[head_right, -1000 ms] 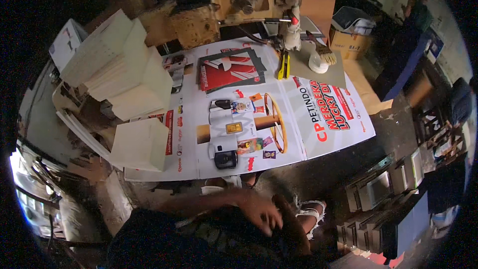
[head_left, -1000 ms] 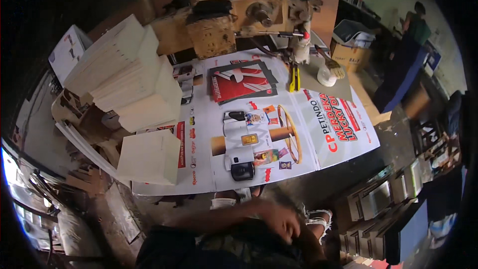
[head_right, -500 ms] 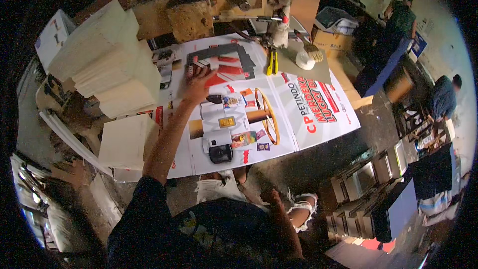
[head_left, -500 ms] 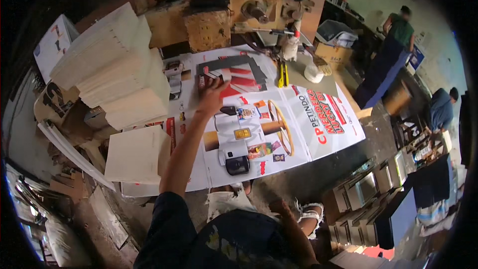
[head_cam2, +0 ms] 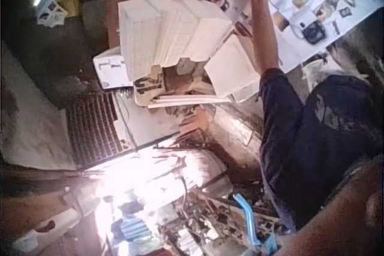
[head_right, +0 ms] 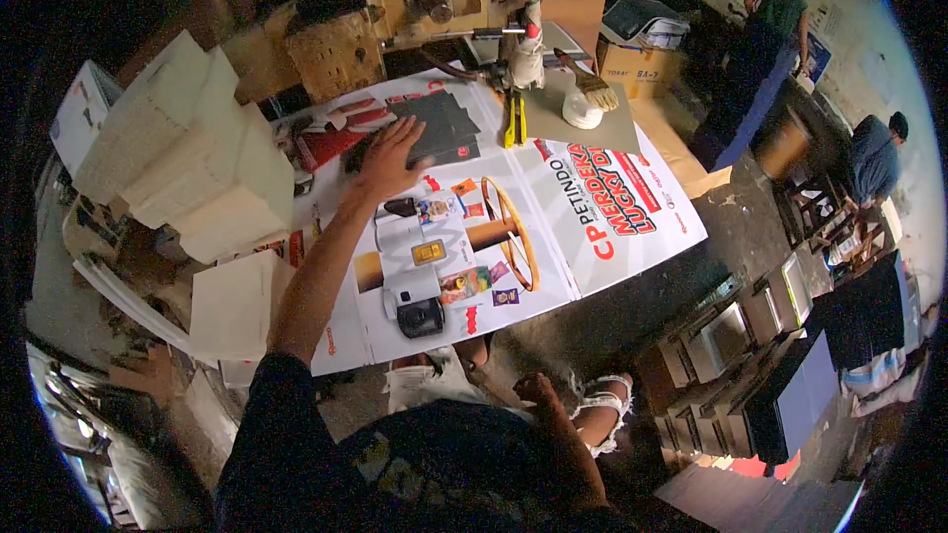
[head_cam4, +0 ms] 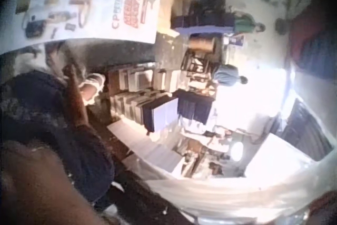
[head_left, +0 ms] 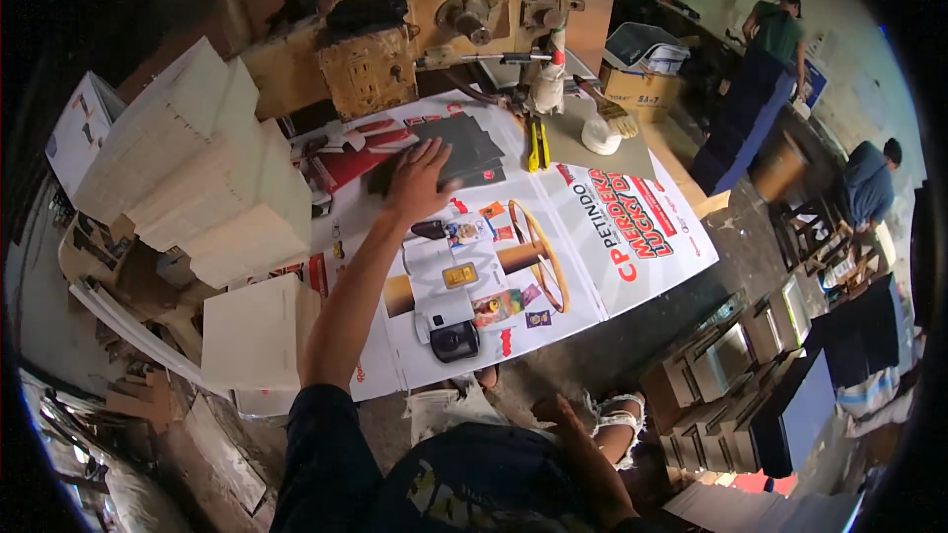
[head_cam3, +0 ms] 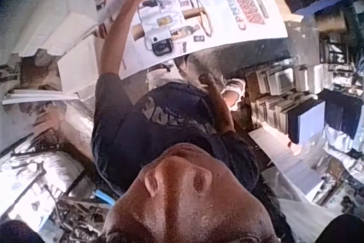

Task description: The person applies adhesive to the side of a large stack of paper sheets with a brush and then places a cover sheet on top of the stack.

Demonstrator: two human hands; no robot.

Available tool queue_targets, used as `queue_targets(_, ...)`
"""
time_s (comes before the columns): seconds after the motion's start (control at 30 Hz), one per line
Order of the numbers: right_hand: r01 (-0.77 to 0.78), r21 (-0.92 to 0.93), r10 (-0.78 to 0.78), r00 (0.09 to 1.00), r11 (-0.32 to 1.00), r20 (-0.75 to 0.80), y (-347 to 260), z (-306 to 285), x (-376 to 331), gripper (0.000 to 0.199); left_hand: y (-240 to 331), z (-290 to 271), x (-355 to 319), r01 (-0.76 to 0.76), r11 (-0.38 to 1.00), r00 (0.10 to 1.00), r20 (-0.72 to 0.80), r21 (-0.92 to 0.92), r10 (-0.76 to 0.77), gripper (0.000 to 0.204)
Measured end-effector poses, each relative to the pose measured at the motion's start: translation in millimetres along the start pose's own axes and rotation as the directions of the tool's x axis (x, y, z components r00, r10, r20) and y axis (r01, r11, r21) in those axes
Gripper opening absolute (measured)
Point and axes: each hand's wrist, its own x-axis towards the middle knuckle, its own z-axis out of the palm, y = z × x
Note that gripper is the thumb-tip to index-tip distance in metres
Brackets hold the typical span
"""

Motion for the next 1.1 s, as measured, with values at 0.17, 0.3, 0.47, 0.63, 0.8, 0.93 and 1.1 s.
queue_targets(0.17, 0.013, 0.004, -0.014, 0.999, 1.0, 0.042, 10.8, -15.8, -22.5, 0.034, 27.6, 13.6, -2.3, 0.002, 0.995, 0.988, 0.15, 0.1, -0.017, 0.044)
queue_targets(0.3, 0.114, 0.046, -0.121, 0.978, 0.992, 0.172, 17.9, -30.8, -40.9, 0.034, 28.8, -6.9, -27.5, -0.018, 0.993, 0.999, -0.045, 0.113, 0.023, 0.041)
queue_targets(0.47, 0.395, 0.211, -0.431, 0.886, 0.894, 0.17, -4.3, -56.4, -47.6, 0.033, 118.2, -94.4, -28.5, -0.078, 0.989, 0.922, -0.386, -0.123, 0.025, 0.038)
queue_targets(0.63, 0.403, 0.724, -0.098, 0.9, 0.56, -0.425, -199.9, -108.9, -74.2, 0.049, 221.5, -117.6, -80.3, -0.178, 0.913, 0.984, -0.066, -0.367, 0.166, 0.054)
queue_targets(0.8, 0.35, 0.8, 0.058, 0.901, 0.487, -0.43, -162.3, -130.6, -63.0, 0.049, 260.8, -114.6, -88.9, 0.068, 0.57, 0.955, 0.218, -0.819, 0.199, 0.058)
queue_targets(0.93, 0.169, 0.859, 0.25, 0.914, 0.484, -0.321, -143.3, -139.9, -64.1, 0.067, 238.2, -119.5, -99.1, 0.205, 0.345, 0.938, 0.285, -0.916, 0.199, 0.049)
queue_targets(1.1, 0.36, 0.597, 0.144, 0.761, 0.717, -0.632, -122.7, -201.3, -66.8, 0.056, 188.0, -119.1, -125.2, 0.411, 0.479, 0.903, 0.418, -0.775, -0.099, 0.049)
